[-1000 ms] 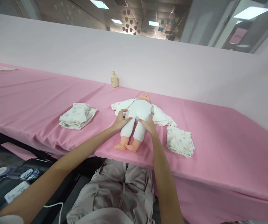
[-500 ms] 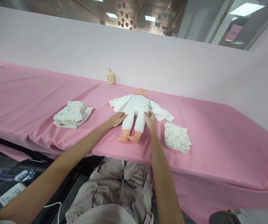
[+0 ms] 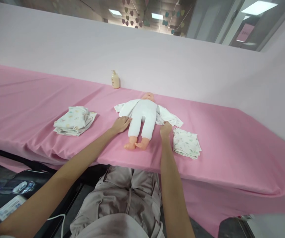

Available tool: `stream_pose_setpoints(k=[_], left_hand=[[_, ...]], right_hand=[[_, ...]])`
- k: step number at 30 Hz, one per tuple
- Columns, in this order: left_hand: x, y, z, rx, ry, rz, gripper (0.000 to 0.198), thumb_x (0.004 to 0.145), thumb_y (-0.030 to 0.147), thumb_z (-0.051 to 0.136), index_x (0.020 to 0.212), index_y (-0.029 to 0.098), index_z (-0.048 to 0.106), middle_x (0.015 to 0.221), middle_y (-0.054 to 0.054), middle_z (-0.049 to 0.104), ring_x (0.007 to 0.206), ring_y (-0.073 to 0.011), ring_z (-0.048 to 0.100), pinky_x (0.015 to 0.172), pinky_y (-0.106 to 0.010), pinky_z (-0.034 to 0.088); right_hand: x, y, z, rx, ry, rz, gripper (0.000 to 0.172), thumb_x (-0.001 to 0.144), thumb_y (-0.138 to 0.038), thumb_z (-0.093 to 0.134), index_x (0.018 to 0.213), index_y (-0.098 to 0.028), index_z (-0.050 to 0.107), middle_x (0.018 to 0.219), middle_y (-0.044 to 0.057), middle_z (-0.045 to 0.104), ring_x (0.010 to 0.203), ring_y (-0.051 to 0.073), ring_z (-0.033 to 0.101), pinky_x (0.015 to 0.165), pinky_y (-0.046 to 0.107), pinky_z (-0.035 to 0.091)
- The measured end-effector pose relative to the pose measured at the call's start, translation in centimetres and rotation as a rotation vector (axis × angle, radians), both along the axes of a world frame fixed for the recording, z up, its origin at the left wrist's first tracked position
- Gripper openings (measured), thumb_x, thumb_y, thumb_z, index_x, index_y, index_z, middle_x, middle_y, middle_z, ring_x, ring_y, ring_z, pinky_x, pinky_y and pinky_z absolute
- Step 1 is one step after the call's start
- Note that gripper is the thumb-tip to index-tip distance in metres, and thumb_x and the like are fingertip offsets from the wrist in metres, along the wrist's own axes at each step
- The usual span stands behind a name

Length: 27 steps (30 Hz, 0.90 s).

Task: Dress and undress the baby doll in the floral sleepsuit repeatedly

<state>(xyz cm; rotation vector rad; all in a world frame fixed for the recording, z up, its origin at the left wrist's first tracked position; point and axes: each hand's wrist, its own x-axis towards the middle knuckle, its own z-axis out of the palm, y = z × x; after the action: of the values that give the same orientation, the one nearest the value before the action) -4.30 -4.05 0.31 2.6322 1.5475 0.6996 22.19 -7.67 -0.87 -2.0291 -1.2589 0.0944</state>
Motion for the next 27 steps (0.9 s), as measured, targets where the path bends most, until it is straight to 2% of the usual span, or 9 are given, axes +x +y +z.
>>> stream_pose_setpoints(k=[5,7,9,12,15,21,27], left_hand=[[-0.2,0.6,-0.5,-0.01,0.076,0.029,0.035,0.088,0.023,0.03,0.105,0.018,0.059,0.104,-0.009,0.062,0.097,-0.023,0.055,0.086,-0.037,0.04],[-0.2,0.8,-0.8,0.004,0.108,0.005,0.035,0.087,0.024,0.033,0.113,0.021,0.057,0.105,-0.009,0.059,0.097,-0.0238,0.054,0.087,-0.039,0.039],[-0.3,0.9,-1.1,0.025,0.149,-0.025,0.035,0.088,0.03,0.034,0.113,0.023,0.058,0.105,-0.01,0.056,0.095,-0.0242,0.053,0.089,-0.041,0.038],[-0.4,0.9,-1.4,0.037,0.18,-0.048,0.036,0.088,0.035,0.033,0.105,0.021,0.061,0.105,-0.011,0.053,0.096,-0.0249,0.051,0.09,-0.042,0.037],[-0.3,1.0,-1.5,0.023,0.175,-0.043,0.037,0.088,0.035,0.033,0.101,0.019,0.063,0.105,-0.011,0.052,0.096,-0.0251,0.05,0.09,-0.042,0.036],[-0.2,0.8,-0.9,0.001,0.14,-0.004,0.035,0.087,0.035,0.035,0.1,0.02,0.064,0.103,-0.01,0.054,0.096,-0.0251,0.051,0.091,-0.042,0.035],[-0.2,0.6,-0.8,-0.018,0.107,0.042,0.034,0.086,0.032,0.036,0.106,0.019,0.061,0.104,-0.01,0.055,0.099,-0.0251,0.051,0.093,-0.041,0.035]], right_hand=[[-1.0,-0.1,0.2,-0.024,-0.193,0.095,0.029,0.083,-0.023,0.048,0.104,-0.019,0.067,0.118,0.012,0.053,0.11,0.026,0.043,0.092,0.036,0.031],[-1.7,-0.1,0.3,-0.062,-0.35,0.173,0.026,0.084,-0.025,0.047,0.097,-0.02,0.069,0.124,0.01,0.05,0.112,0.027,0.04,0.092,0.038,0.029],[-2.2,-0.1,0.4,-0.113,-0.479,0.232,0.029,0.086,-0.021,0.041,0.098,-0.019,0.067,0.126,0.011,0.05,0.113,0.027,0.039,0.091,0.038,0.028],[-2.6,0.0,0.7,-0.18,-0.524,0.283,0.029,0.086,-0.019,0.04,0.096,-0.016,0.066,0.106,0.013,0.061,0.104,0.026,0.046,0.089,0.036,0.029],[-2.6,0.0,1.1,-0.206,-0.527,0.308,0.025,0.084,-0.021,0.043,0.089,-0.015,0.067,0.091,0.013,0.065,0.098,0.025,0.05,0.089,0.035,0.029],[-2.0,-0.3,1.4,-0.219,-0.48,0.236,0.025,0.082,-0.02,0.041,0.087,-0.015,0.065,0.094,0.012,0.064,0.094,0.023,0.053,0.086,0.034,0.031],[-0.5,-0.6,0.7,-0.239,-0.29,0.009,0.03,0.085,-0.024,0.039,0.108,-0.015,0.056,0.114,0.011,0.058,0.11,0.027,0.047,0.091,0.041,0.029]])
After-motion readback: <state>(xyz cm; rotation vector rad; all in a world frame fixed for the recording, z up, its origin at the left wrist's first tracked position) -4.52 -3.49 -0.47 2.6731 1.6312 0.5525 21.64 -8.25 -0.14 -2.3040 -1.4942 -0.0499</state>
